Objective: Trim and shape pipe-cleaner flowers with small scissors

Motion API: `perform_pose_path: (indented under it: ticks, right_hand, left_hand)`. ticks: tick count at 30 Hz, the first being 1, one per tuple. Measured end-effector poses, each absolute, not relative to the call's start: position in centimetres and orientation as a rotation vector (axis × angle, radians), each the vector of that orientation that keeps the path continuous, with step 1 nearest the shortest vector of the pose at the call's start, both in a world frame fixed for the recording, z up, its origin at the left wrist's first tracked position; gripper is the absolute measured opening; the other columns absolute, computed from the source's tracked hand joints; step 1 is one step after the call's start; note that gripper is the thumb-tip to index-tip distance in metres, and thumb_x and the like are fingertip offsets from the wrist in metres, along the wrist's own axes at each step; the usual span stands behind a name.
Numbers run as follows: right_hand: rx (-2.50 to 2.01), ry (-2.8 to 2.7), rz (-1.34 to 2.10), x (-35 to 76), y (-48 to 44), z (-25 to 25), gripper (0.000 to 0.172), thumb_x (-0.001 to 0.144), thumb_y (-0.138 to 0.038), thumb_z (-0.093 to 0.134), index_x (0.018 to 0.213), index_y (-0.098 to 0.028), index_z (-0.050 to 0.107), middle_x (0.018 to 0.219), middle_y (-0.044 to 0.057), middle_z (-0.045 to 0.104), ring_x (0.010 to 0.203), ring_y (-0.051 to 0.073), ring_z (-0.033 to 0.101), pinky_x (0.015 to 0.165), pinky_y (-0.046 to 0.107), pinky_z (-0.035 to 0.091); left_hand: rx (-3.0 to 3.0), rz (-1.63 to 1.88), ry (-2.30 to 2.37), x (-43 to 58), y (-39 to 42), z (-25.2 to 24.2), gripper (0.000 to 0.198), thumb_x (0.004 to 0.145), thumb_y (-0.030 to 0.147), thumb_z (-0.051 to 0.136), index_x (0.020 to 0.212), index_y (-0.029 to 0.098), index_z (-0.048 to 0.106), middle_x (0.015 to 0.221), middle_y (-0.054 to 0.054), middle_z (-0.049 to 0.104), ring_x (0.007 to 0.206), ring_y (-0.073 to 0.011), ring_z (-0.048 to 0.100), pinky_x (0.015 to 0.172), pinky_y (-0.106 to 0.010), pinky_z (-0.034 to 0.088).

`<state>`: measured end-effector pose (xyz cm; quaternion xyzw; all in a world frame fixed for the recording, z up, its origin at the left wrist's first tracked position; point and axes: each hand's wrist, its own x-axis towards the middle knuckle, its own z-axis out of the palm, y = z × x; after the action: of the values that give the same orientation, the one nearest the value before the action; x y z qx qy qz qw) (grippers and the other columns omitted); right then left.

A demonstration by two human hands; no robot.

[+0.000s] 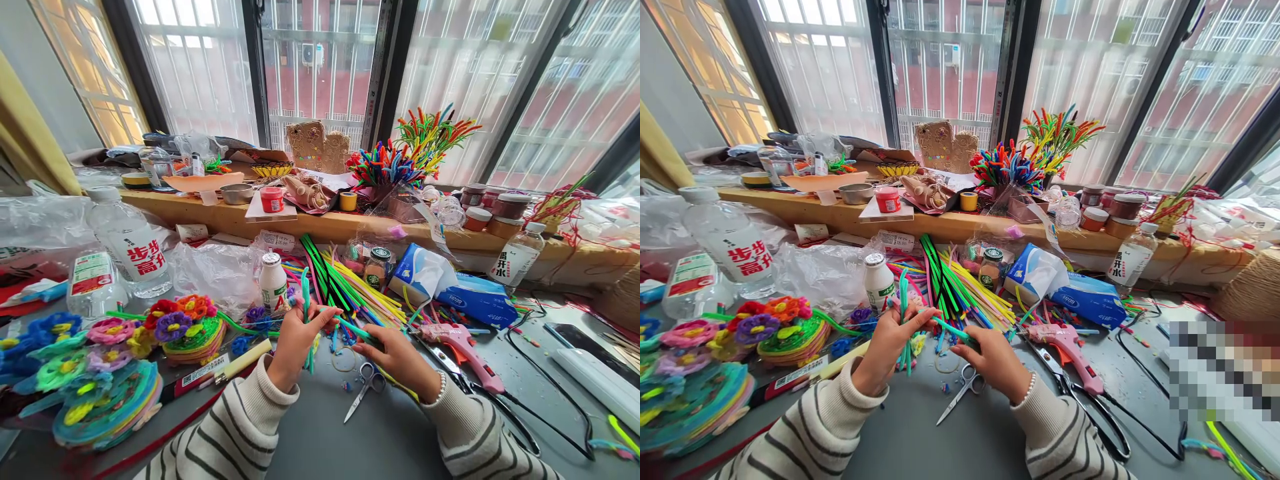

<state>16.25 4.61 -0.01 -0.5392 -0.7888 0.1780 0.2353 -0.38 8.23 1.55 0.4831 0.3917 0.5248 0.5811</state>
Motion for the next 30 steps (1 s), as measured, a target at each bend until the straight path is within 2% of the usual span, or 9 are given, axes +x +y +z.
perform_pose_path:
  ticks: [6,12,17,23,30]
  right_hand:
    - [-1.396,-2.147,0.518,18.0,5.0,0.9,0.037,0.084,-0.038,0.033,0.069,-0.017,0.059,0.060,0.000,0.052,0.063,0.013,0.047,0.060,0.022,0.034]
    - [-1.477,-2.156,0.545,18.4,4.5,2.2,0.040,0.086,-0.035,0.028,0.060,-0.017,0.052,0.050,-0.003,0.045,0.049,0.010,0.042,0.051,0.021,0.032]
    - [-1.422,-2.032,0.594,18.7,4.7,2.0,0.036,0.083,-0.036,0.033,0.064,-0.016,0.056,0.057,0.000,0.051,0.054,0.011,0.045,0.053,0.022,0.035]
    - [-1.354,-1.520,0.862,19.8,5.5,1.1,0.032,0.074,-0.042,0.048,0.080,-0.014,0.060,0.052,-0.002,0.047,0.042,0.007,0.035,0.038,0.019,0.026]
    - [-1.169,-0.980,1.074,20.1,5.5,1.7,0.028,0.055,-0.036,0.068,0.070,-0.013,0.060,0.051,-0.002,0.054,0.042,0.005,0.041,0.036,0.016,0.029]
  left_hand:
    - [1.211,1.270,0.960,-0.7,8.8,1.1,0.037,0.059,0.032,0.062,0.053,0.020,0.028,0.060,0.000,0.062,0.057,-0.0162,0.062,0.054,-0.029,0.052]
    - [1.137,1.271,0.962,-0.7,8.8,1.4,0.039,0.056,0.028,0.065,0.052,0.020,0.027,0.053,0.005,0.057,0.054,-0.0144,0.061,0.055,-0.026,0.052]
    - [1.126,1.257,0.935,-0.7,8.7,1.5,0.038,0.056,0.028,0.065,0.053,0.019,0.028,0.055,0.004,0.058,0.054,-0.0145,0.061,0.055,-0.027,0.052]
    - [1.195,1.220,1.000,-0.6,8.7,1.4,0.035,0.053,0.023,0.066,0.050,0.018,0.032,0.052,0.003,0.059,0.051,-0.0119,0.058,0.054,-0.025,0.050]
    - [1.191,1.013,0.969,-0.4,8.5,1.2,0.031,0.051,0.024,0.068,0.048,0.017,0.038,0.056,-0.001,0.062,0.054,-0.0158,0.062,0.054,-0.027,0.052]
